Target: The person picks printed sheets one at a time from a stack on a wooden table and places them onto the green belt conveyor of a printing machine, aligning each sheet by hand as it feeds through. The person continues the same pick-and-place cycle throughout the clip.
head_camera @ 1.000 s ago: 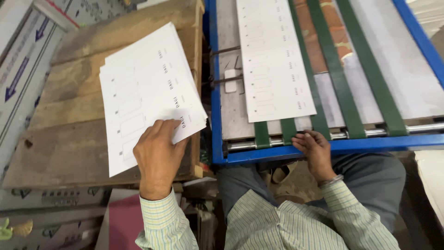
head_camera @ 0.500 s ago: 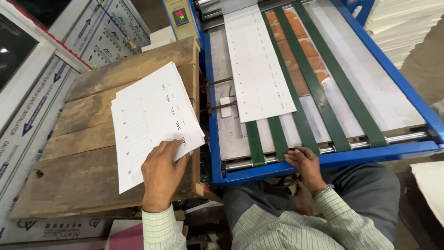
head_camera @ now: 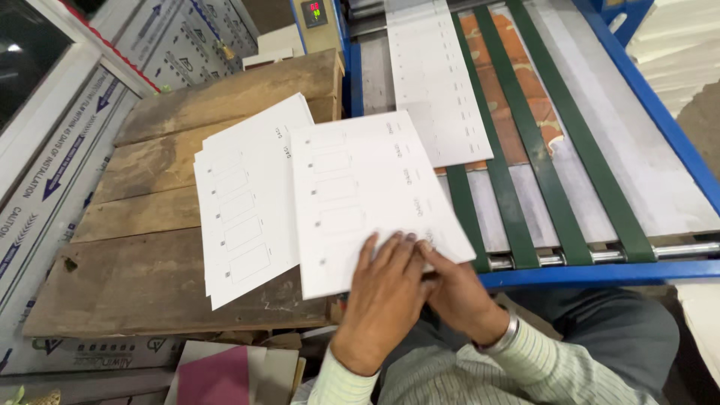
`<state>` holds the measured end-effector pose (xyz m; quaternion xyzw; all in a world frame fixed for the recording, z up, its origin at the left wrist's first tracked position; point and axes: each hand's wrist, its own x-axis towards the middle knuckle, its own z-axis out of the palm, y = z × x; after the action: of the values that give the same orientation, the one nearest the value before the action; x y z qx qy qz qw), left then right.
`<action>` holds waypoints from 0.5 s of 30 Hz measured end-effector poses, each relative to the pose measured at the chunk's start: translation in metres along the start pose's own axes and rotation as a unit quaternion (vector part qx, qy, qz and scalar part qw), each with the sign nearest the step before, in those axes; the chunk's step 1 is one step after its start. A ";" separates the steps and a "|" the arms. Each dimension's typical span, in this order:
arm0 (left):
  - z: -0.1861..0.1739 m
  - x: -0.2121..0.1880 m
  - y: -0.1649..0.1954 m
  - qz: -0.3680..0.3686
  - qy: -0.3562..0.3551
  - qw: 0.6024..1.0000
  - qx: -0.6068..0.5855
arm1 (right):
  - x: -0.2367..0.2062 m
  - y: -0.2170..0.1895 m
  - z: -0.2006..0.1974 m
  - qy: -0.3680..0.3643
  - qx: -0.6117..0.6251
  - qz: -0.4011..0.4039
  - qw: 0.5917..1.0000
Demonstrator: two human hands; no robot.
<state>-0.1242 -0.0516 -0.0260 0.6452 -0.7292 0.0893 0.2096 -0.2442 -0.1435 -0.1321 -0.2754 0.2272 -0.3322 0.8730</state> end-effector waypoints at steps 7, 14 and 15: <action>-0.042 -0.032 -0.076 -0.115 -0.024 0.977 0.180 | 0.061 -0.034 -0.102 0.285 -0.094 -0.168 0.939; -0.029 -0.047 -0.092 -0.123 0.005 0.974 0.190 | 0.088 -0.047 -0.113 0.335 -0.146 -0.199 0.909; -0.029 -0.048 -0.093 -0.129 0.013 0.976 0.175 | 0.089 -0.046 -0.109 0.343 -0.150 -0.187 0.908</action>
<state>-0.0243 -0.0107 -0.0333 0.7594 -0.6101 0.1958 0.1129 -0.2678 -0.2712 -0.2033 -0.3096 0.5042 -0.5256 0.6113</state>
